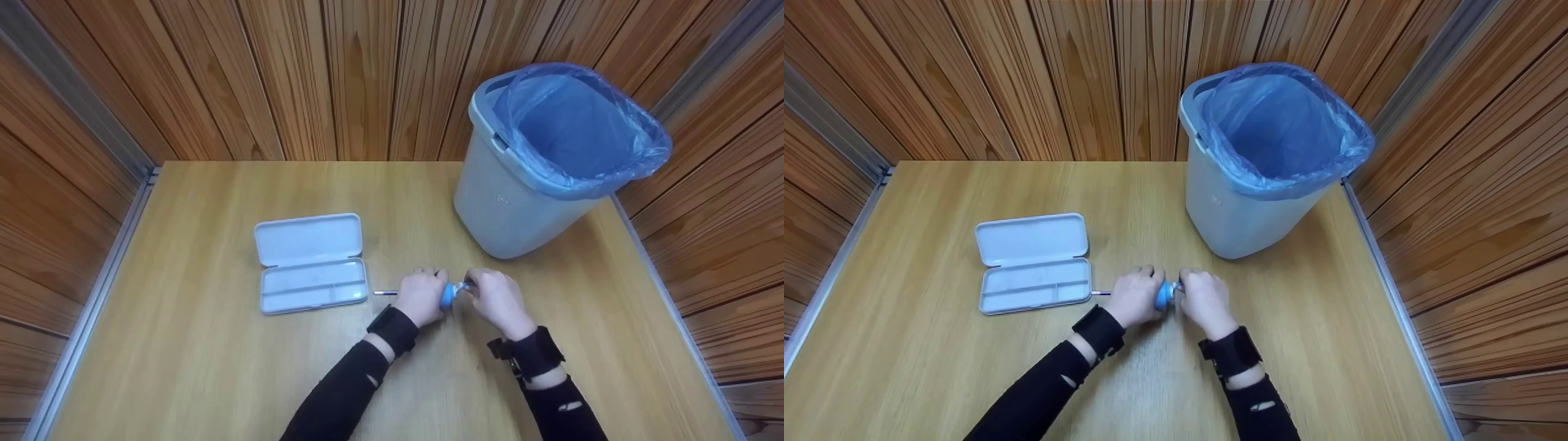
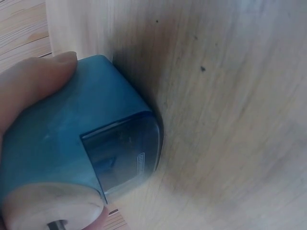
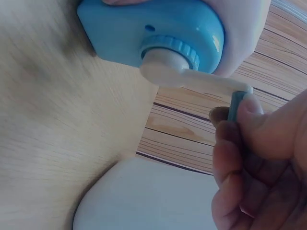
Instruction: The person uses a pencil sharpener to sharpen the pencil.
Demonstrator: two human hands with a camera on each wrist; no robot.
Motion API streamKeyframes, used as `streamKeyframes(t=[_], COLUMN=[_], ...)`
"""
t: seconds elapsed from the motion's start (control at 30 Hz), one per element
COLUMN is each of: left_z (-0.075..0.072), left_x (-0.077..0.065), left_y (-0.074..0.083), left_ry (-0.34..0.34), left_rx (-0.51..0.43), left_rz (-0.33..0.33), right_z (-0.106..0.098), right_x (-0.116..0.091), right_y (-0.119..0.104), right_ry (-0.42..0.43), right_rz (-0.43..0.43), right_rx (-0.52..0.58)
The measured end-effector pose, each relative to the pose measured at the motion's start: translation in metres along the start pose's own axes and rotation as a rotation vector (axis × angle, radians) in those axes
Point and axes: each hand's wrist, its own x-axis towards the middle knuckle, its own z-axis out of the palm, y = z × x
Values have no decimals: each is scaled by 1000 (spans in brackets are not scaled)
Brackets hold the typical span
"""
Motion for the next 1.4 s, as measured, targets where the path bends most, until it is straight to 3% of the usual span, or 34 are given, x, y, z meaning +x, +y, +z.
streamKeyframes(t=[0.6,1.07,1.4], left_z=[-1,-1,0], left_x=[1,0,-1], left_y=[0,-2,-1], left_ry=[-29,-7,30], left_rx=[-17,-35,-32], left_rz=[6,7,19], right_z=[15,26,44], right_x=[35,43,40], right_y=[14,18,25], right_ry=[-94,-154,-207], right_rz=[54,45,72], right_rx=[-33,-33,-42])
